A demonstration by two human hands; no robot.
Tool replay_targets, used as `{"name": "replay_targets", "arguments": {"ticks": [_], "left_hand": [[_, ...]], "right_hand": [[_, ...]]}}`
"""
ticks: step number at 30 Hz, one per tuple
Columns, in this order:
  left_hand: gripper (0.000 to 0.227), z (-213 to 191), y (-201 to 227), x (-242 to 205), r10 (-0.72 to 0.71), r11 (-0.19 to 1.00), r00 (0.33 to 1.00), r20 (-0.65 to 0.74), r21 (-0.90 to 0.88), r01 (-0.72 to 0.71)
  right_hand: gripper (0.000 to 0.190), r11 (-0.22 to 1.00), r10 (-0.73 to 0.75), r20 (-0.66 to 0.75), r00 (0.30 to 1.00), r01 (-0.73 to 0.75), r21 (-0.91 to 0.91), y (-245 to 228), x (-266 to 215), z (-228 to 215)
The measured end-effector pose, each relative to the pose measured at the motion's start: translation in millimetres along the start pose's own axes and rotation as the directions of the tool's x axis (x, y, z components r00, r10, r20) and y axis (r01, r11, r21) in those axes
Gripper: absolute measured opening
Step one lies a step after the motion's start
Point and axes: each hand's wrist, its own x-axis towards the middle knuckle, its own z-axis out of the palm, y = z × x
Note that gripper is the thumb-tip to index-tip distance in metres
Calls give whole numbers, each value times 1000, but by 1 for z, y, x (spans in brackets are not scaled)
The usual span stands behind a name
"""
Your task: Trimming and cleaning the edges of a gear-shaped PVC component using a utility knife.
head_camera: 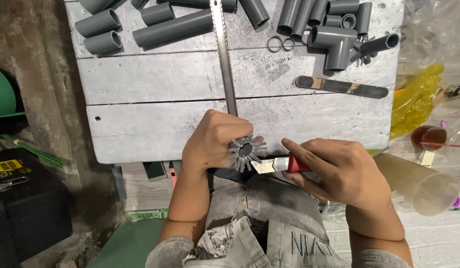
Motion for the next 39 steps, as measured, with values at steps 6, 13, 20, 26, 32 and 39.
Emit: {"name": "replay_targets", "arguments": {"ticks": [6, 13, 20, 26, 32, 39], "left_hand": [[31, 2, -2, -3, -1, 999, 1000, 10, 42, 1], [39, 10, -6, -2, 90, 995, 995, 33, -55, -88], [28, 9, -9, -3, 94, 989, 993, 75, -121, -84], [36, 7, -9, 0, 118, 976, 993, 22, -185, -112], [43, 17, -10, 1, 11, 982, 995, -97, -185, -29], [38, 17, -10, 2, 35, 988, 978, -208, -137, -64]], "right_hand": [[50, 999, 21, 14, 1000, -21, -38, -3, -2, 2], [49, 998, -17, 2, 1000, 17, 61, -5, 7, 2], [52, 990, -50, 31, 998, 45, 133, -4, 6, 5], [53, 984, -62, 40, 997, 55, 167, -3, 4, 6], [45, 939, 0, -127, 992, 44, 340, -7, 9, 30], [47, 924, 59, -209, 976, 26, 381, -12, 5, 48]]}}
